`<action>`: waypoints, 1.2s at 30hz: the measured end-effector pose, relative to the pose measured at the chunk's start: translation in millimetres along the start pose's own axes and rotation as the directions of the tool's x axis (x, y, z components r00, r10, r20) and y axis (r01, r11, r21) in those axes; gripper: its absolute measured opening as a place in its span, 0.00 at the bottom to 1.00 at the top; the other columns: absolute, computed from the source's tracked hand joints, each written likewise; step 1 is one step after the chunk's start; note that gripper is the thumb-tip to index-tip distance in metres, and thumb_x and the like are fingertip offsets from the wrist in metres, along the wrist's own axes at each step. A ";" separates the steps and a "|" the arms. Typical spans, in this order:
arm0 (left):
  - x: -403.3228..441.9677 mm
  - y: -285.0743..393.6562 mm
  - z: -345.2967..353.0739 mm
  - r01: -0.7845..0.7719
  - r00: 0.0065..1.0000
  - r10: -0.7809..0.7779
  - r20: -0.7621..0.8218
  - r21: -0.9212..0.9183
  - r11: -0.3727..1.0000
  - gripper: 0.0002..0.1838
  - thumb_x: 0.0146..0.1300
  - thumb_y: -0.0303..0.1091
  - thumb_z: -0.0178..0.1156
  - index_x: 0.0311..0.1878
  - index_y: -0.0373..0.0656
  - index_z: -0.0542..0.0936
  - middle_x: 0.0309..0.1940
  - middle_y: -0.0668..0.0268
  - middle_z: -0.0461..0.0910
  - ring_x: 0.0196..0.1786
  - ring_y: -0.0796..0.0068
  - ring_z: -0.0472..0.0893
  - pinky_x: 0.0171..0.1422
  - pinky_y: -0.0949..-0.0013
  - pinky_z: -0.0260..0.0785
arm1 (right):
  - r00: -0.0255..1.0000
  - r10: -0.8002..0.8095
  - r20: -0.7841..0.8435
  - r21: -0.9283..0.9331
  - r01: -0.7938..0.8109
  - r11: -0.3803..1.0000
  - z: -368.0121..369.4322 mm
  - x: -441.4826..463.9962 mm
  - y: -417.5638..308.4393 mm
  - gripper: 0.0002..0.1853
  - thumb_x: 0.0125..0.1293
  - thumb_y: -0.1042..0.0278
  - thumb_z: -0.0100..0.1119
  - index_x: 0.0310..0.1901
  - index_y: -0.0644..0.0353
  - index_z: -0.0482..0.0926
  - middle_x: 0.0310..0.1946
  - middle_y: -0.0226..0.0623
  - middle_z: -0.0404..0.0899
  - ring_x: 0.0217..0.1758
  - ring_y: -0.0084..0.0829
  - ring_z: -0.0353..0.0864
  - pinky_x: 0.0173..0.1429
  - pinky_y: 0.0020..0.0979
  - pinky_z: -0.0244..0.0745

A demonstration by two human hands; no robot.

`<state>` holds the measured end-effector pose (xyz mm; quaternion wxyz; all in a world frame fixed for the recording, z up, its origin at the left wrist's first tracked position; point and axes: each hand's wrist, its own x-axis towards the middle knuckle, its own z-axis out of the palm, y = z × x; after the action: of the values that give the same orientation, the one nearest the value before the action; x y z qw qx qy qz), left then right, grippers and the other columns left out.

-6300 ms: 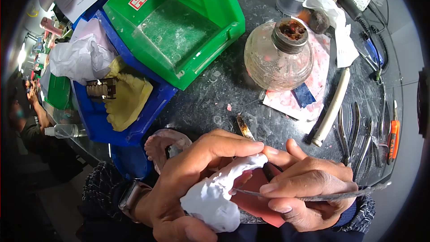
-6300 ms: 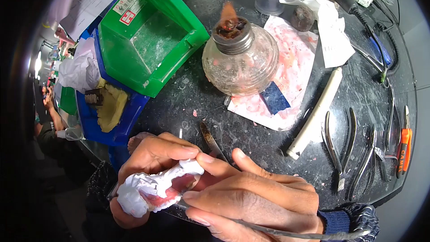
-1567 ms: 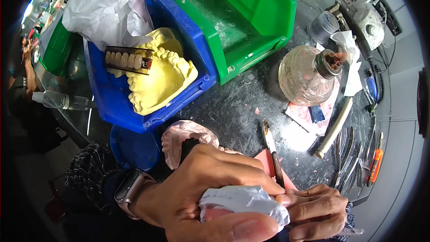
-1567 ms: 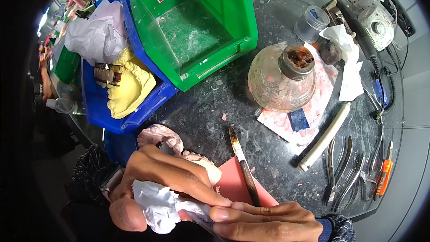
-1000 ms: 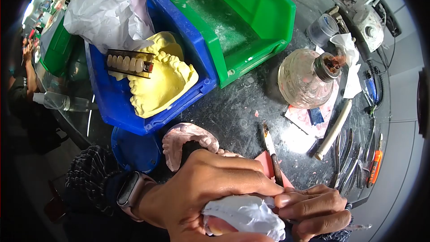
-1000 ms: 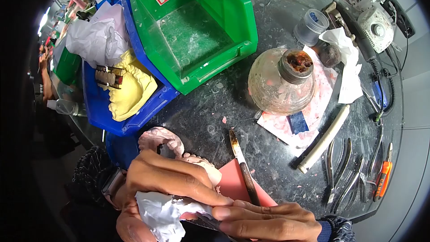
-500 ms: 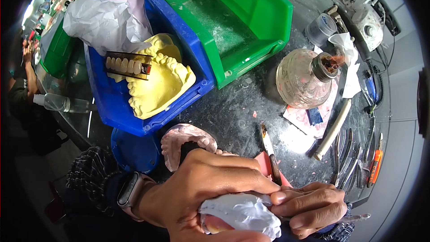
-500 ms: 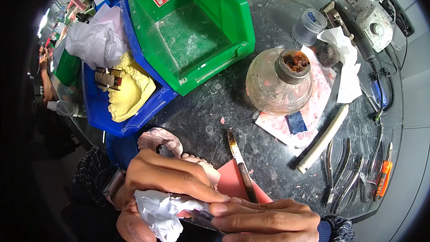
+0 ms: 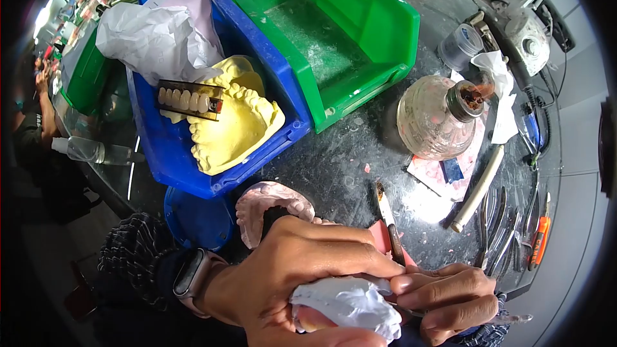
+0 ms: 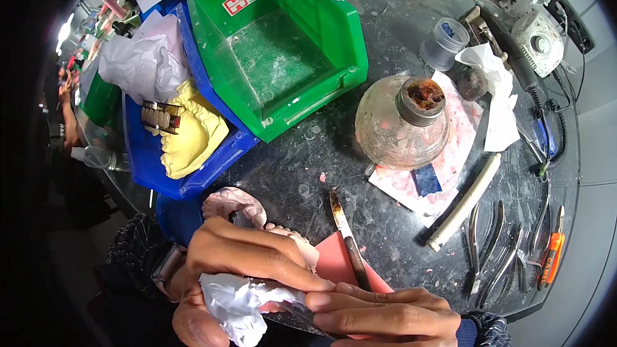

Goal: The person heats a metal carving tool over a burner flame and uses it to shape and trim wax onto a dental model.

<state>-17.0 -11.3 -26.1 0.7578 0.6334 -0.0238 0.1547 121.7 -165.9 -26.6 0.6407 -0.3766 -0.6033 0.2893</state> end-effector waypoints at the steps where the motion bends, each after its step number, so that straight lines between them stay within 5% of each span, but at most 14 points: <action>1: 0.9 -0.4 -0.7 -0.007 1.000 0.007 0.008 -0.001 1.000 0.23 0.45 0.38 0.65 0.39 0.27 0.74 0.30 0.50 0.76 0.36 0.61 0.79 0.41 0.68 0.69 | 1.000 -0.008 -0.007 0.004 0.008 1.000 0.4 0.1 0.9 0.08 0.60 0.75 0.50 0.33 0.73 0.69 0.32 0.59 0.71 0.34 0.51 0.77 0.46 0.52 0.73; 10: 0.4 -0.6 -2.8 0.030 0.999 -0.029 0.044 -0.003 1.000 0.23 0.46 0.39 0.64 0.39 0.27 0.74 0.32 0.50 0.77 0.35 0.62 0.79 0.41 0.69 0.69 | 0.997 0.039 -0.070 -0.081 -0.044 0.996 6.0 1.7 2.6 0.07 0.55 0.75 0.57 0.32 0.69 0.72 0.30 0.54 0.75 0.36 0.46 0.79 0.43 0.42 0.76; 12: 0.9 1.3 -3.0 0.074 0.996 -0.076 0.053 0.033 0.997 0.29 0.46 0.47 0.59 0.40 0.25 0.74 0.31 0.48 0.76 0.35 0.60 0.79 0.40 0.68 0.69 | 0.987 0.148 -0.068 -0.187 -0.158 0.970 3.3 -1.7 -3.4 0.08 0.51 0.73 0.63 0.33 0.60 0.75 0.29 0.47 0.79 0.39 0.41 0.80 0.41 0.38 0.78; 15: 2.5 5.1 0.0 0.129 0.991 -0.132 0.037 0.083 0.988 0.41 0.46 0.62 0.49 0.41 0.22 0.74 0.30 0.44 0.75 0.33 0.56 0.79 0.38 0.65 0.70 | 0.981 0.191 0.030 -0.254 -0.177 0.951 -3.1 1.2 -5.4 0.09 0.50 0.72 0.64 0.32 0.60 0.75 0.28 0.45 0.79 0.38 0.39 0.80 0.40 0.36 0.79; 18: 4.1 4.1 0.0 0.132 0.989 -0.136 0.054 0.069 0.989 0.41 0.46 0.61 0.48 0.40 0.21 0.74 0.30 0.44 0.75 0.33 0.56 0.79 0.38 0.66 0.69 | 0.962 0.219 -0.162 -0.177 -0.247 0.953 9.5 -5.8 -2.6 0.08 0.51 0.70 0.64 0.31 0.60 0.74 0.28 0.46 0.79 0.37 0.38 0.81 0.42 0.36 0.78; 19: 5.9 2.5 -0.4 0.102 0.992 -0.108 0.064 0.083 0.991 0.41 0.46 0.61 0.47 0.40 0.21 0.74 0.30 0.44 0.76 0.33 0.57 0.79 0.38 0.67 0.69 | 0.977 0.213 0.017 -0.218 -0.204 0.954 -6.1 0.8 -4.0 0.09 0.57 0.66 0.58 0.33 0.60 0.70 0.27 0.45 0.78 0.35 0.38 0.81 0.47 0.38 0.76; 22: 7.3 8.0 -3.6 0.114 0.989 -0.127 0.076 0.158 0.981 0.42 0.45 0.61 0.44 0.40 0.21 0.74 0.30 0.44 0.76 0.33 0.58 0.79 0.38 0.70 0.69 | 0.761 0.384 -0.523 0.205 -0.325 0.923 20.0 -2.4 -12.4 0.11 0.62 0.61 0.51 0.35 0.59 0.63 0.26 0.41 0.75 0.32 0.38 0.80 0.51 0.40 0.73; 26: 13.7 16.5 1.6 0.122 0.992 -0.126 0.011 0.181 0.976 0.43 0.44 0.61 0.40 0.41 0.21 0.74 0.31 0.44 0.77 0.33 0.59 0.80 0.38 0.73 0.69 | 0.697 0.303 -0.650 0.160 -0.265 0.951 10.1 -3.4 -11.7 0.12 0.65 0.59 0.41 0.39 0.57 0.53 0.25 0.44 0.72 0.26 0.39 0.80 0.44 0.41 0.77; 29: 7.3 -0.8 12.1 0.030 0.989 -0.018 -0.146 0.080 0.996 0.42 0.44 0.61 0.40 0.42 0.22 0.73 0.34 0.44 0.77 0.32 0.59 0.80 0.37 0.70 0.71 | 0.756 0.154 -0.637 0.037 -0.169 0.985 19.9 -3.8 -10.3 0.14 0.65 0.59 0.43 0.39 0.56 0.51 0.28 0.49 0.74 0.26 0.43 0.80 0.42 0.42 0.78; 30: 8.2 0.2 11.2 0.050 0.989 -0.034 -0.142 0.104 0.993 0.42 0.46 0.61 0.41 0.44 0.23 0.73 0.34 0.46 0.77 0.31 0.61 0.80 0.37 0.70 0.71 | 0.787 0.180 -0.590 -0.010 -0.231 0.973 18.8 -9.9 -16.7 0.15 0.63 0.64 0.47 0.38 0.56 0.50 0.31 0.55 0.75 0.33 0.48 0.80 0.47 0.46 0.75; 32: 9.9 2.0 9.2 0.088 0.989 -0.067 -0.134 0.153 0.984 0.42 0.48 0.63 0.42 0.46 0.25 0.72 0.34 0.50 0.77 0.30 0.64 0.79 0.37 0.70 0.71 | 0.951 0.056 -0.304 -0.162 -0.109 0.981 6.7 -8.4 -8.1 0.15 0.61 0.70 0.50 0.38 0.57 0.51 0.32 0.57 0.74 0.40 0.53 0.77 0.51 0.49 0.70; 36: 10.9 10.5 10.6 0.217 0.975 -0.206 -0.084 0.150 0.964 0.46 0.48 0.67 0.42 0.52 0.25 0.66 0.41 0.50 0.73 0.38 0.63 0.76 0.43 0.68 0.68 | 0.981 0.127 -0.149 -0.239 -0.161 0.958 -0.7 -0.8 -16.4 0.14 0.60 0.73 0.50 0.37 0.59 0.53 0.34 0.62 0.73 0.43 0.56 0.75 0.54 0.50 0.66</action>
<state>-7.7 -17.8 -11.5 0.7175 0.6850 0.0822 0.0956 121.0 -175.7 -13.5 0.6037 -0.5157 -0.5622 0.2314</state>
